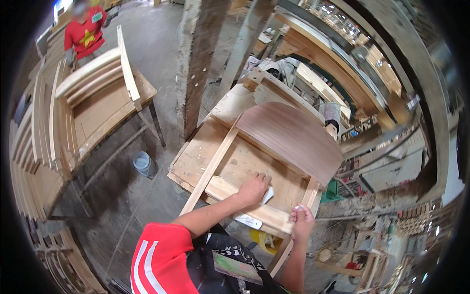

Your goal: The person repeatedly picks up unfinished wooden chair frames, places them on a workbench, and sands the surfaces with a white pad. The person flips and repositions the chairs to access different sides, then returns them to a stack after sanding.

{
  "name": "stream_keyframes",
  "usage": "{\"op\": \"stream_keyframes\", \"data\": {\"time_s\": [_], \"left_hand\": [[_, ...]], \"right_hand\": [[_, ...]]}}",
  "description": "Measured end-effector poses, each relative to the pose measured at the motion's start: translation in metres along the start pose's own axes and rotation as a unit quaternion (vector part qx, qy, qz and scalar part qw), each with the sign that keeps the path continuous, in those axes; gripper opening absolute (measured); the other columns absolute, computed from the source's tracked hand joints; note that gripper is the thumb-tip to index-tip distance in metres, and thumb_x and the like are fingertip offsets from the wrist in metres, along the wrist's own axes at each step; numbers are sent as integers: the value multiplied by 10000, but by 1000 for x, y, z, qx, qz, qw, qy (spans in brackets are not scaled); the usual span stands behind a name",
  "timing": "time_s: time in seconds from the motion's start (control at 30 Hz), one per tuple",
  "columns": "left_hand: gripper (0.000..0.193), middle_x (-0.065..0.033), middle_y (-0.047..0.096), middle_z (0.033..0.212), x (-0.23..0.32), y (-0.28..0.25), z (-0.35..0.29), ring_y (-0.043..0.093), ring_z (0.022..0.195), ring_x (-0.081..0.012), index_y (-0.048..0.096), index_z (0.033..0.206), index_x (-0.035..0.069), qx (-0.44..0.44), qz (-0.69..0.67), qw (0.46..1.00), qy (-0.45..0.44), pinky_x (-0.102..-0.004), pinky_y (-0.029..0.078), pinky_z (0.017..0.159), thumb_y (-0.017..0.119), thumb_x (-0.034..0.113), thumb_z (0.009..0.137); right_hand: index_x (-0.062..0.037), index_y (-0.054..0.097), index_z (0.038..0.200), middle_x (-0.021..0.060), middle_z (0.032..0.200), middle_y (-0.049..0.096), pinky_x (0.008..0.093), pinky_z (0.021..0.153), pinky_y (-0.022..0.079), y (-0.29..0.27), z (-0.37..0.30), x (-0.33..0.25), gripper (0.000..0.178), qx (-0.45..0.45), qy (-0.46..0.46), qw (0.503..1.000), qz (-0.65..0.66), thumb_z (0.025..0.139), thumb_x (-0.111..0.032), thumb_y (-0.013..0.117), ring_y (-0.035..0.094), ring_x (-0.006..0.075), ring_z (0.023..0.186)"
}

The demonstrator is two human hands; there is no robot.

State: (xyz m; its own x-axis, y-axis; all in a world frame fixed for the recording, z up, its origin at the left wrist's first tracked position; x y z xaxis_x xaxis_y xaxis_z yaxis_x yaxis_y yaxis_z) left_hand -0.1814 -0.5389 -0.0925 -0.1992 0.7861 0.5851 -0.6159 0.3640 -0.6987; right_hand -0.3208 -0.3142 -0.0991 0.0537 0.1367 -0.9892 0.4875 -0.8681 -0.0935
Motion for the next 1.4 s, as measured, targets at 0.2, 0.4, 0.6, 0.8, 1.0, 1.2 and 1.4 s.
{"op": "stream_keyframes", "data": {"time_s": [0.2,0.4,0.6,0.8,1.0,1.2,1.4], "left_hand": [[323,-180,725,1093,-6,-3,16,686,1018,-383,712,1236,58,-73,-244,967,-9,-461,540,930,679,197,946],[197,-177,767,970,-51,-21,8,737,898,-336,769,1058,31,-17,-419,901,-108,-411,572,814,700,194,971],[214,-163,777,947,-125,-60,19,757,878,-278,767,1023,31,35,-390,895,-215,-400,581,799,682,220,969],[280,-160,785,977,-249,-93,94,757,929,-276,768,1076,40,90,-249,905,-332,-392,581,827,708,275,935],[275,-154,785,963,-272,-55,146,757,931,-281,785,1001,61,-17,-249,923,-293,-412,580,835,767,312,892],[223,-146,785,939,-263,-70,158,749,844,-257,775,1047,55,1,-197,953,-232,-384,581,789,731,213,895],[211,-133,782,924,-267,-72,159,757,849,-248,780,1076,94,-27,-203,957,-203,-383,598,799,711,184,898]], "right_hand": [[-13,594,1052,91,871,715,243,580,531,86,22,-18,118,-47,8,999,-23,1025,-81,687,658,120,670],[-1,642,1086,77,846,712,240,614,538,151,38,-27,123,-114,21,993,-33,1033,-103,684,662,118,684],[6,702,1156,84,967,722,290,745,556,204,42,-105,196,-163,-205,934,-242,994,-103,717,681,162,838],[9,715,1160,154,1142,690,393,936,531,217,73,-235,246,-32,-482,795,-366,935,-85,745,669,298,1048],[-57,729,1167,142,1340,640,488,1085,410,221,132,-213,294,66,-515,726,-451,914,-203,763,567,345,1247],[-102,740,1167,117,1343,653,497,1080,381,227,131,-197,321,87,-567,687,-447,867,-203,791,557,346,1253],[-99,750,1142,120,1340,658,493,1079,371,234,127,-199,308,82,-562,692,-447,851,-182,805,558,352,1244]]}}
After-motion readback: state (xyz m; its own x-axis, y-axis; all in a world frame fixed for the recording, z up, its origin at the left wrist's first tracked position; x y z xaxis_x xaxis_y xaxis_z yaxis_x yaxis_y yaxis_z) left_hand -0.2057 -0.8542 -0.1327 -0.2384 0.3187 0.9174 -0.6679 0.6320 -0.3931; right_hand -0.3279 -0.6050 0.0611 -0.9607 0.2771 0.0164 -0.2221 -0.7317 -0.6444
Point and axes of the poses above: each hand's wrist, its own z-axis towards the middle knuckle, its own y-axis out of the palm, x = y × z, the point moved 7 cm from there along z, towards the middle knuckle
